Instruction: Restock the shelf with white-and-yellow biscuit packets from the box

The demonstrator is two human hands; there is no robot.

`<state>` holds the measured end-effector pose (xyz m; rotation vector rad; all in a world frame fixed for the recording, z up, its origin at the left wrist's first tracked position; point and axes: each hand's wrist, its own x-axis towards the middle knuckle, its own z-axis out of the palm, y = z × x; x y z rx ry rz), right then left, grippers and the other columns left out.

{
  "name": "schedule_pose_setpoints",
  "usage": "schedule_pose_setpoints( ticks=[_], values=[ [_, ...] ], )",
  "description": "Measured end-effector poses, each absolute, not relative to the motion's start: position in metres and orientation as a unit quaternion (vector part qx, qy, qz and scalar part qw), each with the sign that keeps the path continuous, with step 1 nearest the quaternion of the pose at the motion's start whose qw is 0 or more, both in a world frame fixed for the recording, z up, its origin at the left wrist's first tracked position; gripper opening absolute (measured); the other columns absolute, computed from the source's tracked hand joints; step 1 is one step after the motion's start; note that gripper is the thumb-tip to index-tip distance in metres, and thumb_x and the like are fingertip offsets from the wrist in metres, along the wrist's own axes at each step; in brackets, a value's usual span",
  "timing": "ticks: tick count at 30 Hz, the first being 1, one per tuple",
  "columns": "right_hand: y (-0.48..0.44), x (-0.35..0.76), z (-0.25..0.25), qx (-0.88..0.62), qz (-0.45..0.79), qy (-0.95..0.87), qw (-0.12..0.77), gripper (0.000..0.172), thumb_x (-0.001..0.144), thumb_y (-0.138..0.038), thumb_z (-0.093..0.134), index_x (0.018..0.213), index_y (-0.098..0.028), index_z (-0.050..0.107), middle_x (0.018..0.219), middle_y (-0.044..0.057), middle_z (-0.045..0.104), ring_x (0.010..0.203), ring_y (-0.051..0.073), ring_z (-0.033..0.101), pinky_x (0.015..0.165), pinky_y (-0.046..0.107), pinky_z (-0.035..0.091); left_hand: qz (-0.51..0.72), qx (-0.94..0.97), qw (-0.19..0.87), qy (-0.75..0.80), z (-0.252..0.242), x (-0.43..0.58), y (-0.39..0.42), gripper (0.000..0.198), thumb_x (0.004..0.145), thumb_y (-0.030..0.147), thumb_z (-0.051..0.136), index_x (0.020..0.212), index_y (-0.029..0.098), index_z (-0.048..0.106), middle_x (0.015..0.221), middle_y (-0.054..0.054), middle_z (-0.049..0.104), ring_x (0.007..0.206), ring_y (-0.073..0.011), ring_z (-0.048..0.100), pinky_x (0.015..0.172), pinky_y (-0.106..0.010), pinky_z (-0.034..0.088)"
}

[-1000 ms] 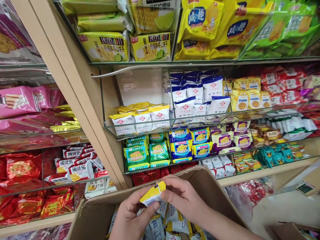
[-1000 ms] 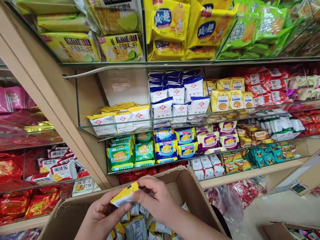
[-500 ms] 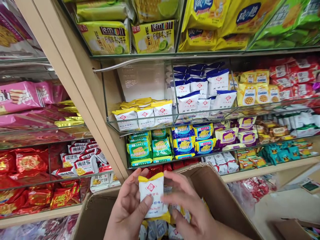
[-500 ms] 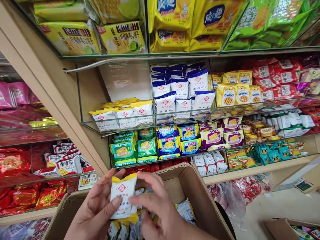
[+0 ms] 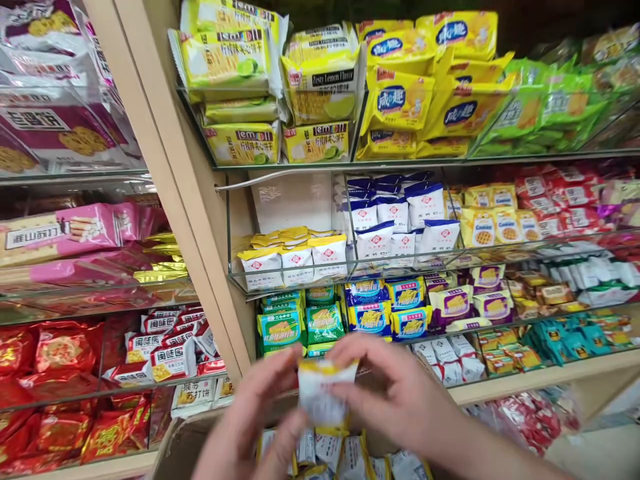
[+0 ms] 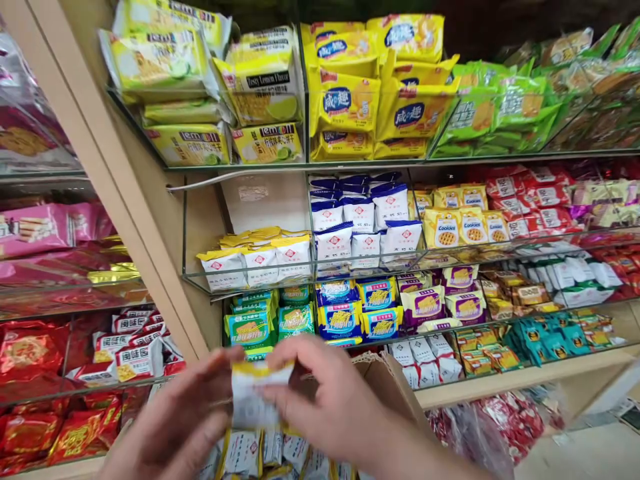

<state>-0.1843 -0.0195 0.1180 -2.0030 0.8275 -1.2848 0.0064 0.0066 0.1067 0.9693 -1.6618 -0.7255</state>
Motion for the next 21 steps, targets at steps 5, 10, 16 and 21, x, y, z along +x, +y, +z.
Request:
schedule_pose_setpoints(
  ticks=[5, 10, 16, 21],
  values=[
    [-0.066, -0.187, 0.21, -0.792, -0.546, 0.272, -0.039, 0.01, 0.08, -0.014, 0.053, 0.089, -0.016, 0.052, 0.091, 0.004, 0.059, 0.086, 0.015, 0.054, 0.074, 0.027, 0.042, 0.234, 0.433, 0.369, -0.789, 0.218, 0.031, -0.057, 0.03, 0.082, 0.017, 0.046, 0.108, 0.01, 0.059, 0.115, -0.014, 0.062, 0.109, -0.0243, 0.055, 0.098, -0.036, 0.038],
    [-0.12, -0.162, 0.239, -0.832, -0.409, 0.372, -0.046, 0.017, 0.072, -0.017, 0.064, 0.087, -0.016, 0.056, 0.079, 0.001, 0.06, 0.07, 0.014, 0.053, 0.064, 0.025, 0.037, 0.26, 0.528, 0.098, -0.803, 0.261, 0.013, -0.108, 0.079, 0.076, 0.015, 0.052, 0.139, 0.007, 0.005, 0.114, -0.02, 0.062, 0.098, -0.0291, 0.062, 0.078, -0.035, 0.048],
    [-0.145, -0.153, 0.236, -0.862, -0.272, 0.404, -0.142, 0.012, 0.071, -0.03, 0.067, 0.074, -0.019, 0.063, 0.067, 0.003, 0.06, 0.082, 0.021, 0.051, 0.063, 0.026, 0.033, 0.245, 0.499, -0.024, -0.831, 0.262, 0.003, -0.117, 0.043, 0.074, 0.014, 0.048, 0.116, 0.017, 0.052, 0.089, -0.012, 0.071, 0.079, -0.0264, 0.066, 0.061, -0.028, 0.045],
    [-0.148, -0.154, 0.245, -0.88, -0.223, 0.407, -0.102, 0.008, 0.069, -0.025, 0.068, 0.071, -0.019, 0.063, 0.067, 0.0, 0.062, 0.066, 0.014, 0.052, 0.056, 0.023, 0.032, 0.231, 0.489, -0.052, -0.84, 0.266, 0.004, -0.12, 0.029, 0.079, 0.027, 0.042, 0.099, 0.019, 0.061, 0.084, -0.01, 0.071, 0.071, -0.0231, 0.065, 0.054, -0.027, 0.04]
  ],
)
